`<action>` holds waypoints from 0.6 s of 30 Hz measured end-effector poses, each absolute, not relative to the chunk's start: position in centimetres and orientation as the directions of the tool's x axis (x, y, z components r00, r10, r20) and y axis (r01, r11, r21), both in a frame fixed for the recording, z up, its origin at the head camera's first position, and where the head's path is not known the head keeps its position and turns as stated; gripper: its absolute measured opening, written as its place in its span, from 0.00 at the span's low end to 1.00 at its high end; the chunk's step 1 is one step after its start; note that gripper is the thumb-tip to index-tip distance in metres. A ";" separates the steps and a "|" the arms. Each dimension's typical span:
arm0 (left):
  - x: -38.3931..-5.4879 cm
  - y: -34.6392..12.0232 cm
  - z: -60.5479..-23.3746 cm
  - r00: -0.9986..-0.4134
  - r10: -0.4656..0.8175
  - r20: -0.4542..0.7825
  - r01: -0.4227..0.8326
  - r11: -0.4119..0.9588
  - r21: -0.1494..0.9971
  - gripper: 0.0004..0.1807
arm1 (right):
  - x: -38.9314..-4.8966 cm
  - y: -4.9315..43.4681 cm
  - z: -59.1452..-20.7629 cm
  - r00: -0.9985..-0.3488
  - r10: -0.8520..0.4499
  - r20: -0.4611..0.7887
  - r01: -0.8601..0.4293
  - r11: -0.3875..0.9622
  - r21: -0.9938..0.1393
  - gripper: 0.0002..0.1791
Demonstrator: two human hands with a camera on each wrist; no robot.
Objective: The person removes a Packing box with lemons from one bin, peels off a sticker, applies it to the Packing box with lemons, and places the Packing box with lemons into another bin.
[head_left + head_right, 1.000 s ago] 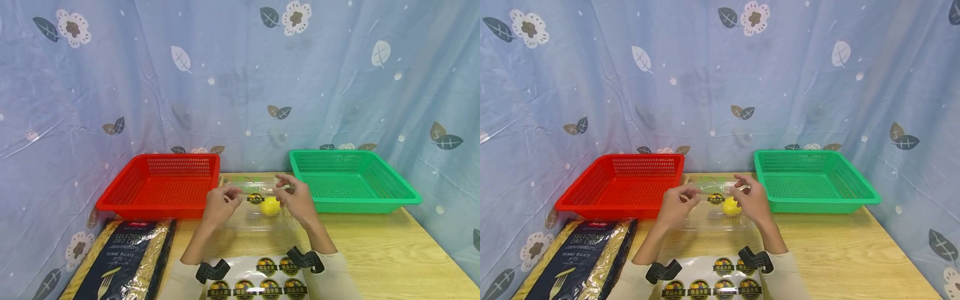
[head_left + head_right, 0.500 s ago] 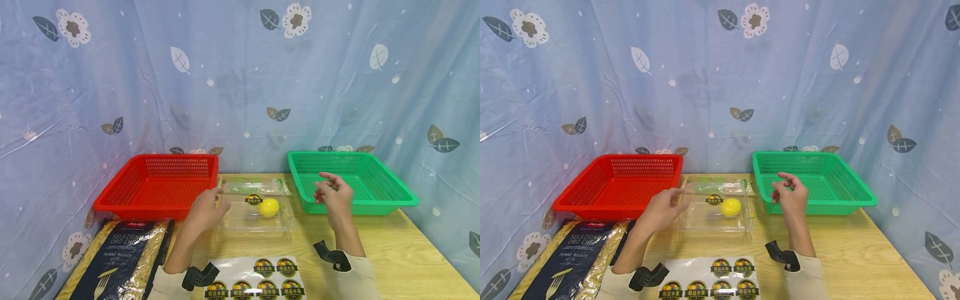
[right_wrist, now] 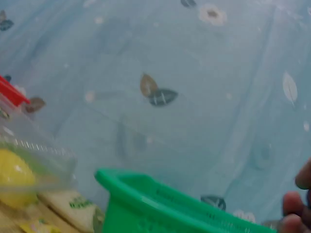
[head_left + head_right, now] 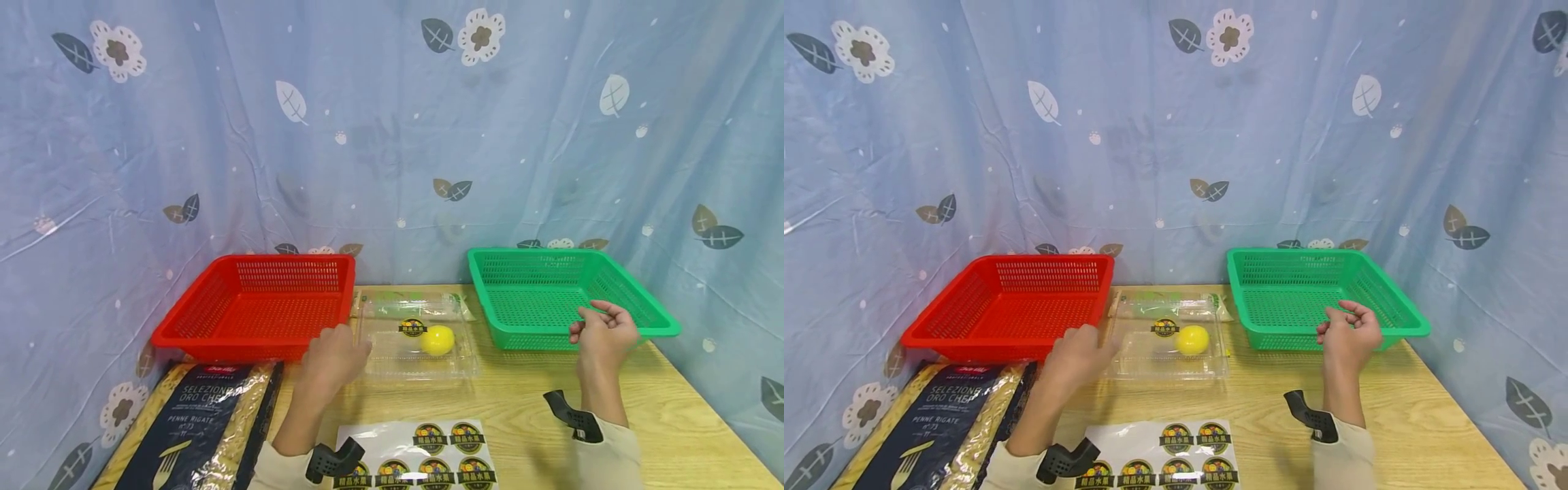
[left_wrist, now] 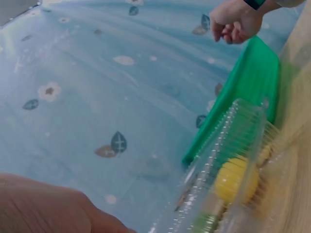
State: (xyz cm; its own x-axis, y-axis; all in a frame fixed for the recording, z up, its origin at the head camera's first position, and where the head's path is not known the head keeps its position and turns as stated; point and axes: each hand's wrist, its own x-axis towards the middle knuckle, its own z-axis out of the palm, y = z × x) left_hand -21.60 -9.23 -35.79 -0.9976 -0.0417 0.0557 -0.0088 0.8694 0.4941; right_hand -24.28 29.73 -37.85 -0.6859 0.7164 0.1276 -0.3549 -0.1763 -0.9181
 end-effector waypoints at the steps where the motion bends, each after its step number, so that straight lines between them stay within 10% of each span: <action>1: -21.7 -9.2 -36.0 -0.998 -0.043 0.051 -0.012 0.870 0.493 0.21 | -24.3 30.0 -38.2 -0.662 0.739 0.121 -0.358 -0.170 -0.918 0.07; 10: -22.5 -9.0 -38.0 -0.996 0.060 -0.069 0.006 0.796 0.606 0.21 | -25.2 31.5 -41.0 -0.491 0.871 -0.005 -0.224 -0.132 -0.966 0.18; 18: -23.2 -9.5 -38.6 -0.981 0.144 -0.129 -0.007 0.639 0.769 0.14 | -24.9 32.6 -41.4 -0.586 0.776 -0.233 -0.245 -0.444 -0.862 0.33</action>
State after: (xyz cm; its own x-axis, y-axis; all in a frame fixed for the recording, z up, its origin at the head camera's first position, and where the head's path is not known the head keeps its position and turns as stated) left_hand -23.22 -9.54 -38.65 -0.9811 0.1442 -0.1288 -0.0070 0.6390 0.7692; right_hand -24.93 32.65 -41.43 -0.5862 0.7759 -0.2332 -0.2454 -0.4443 -0.8616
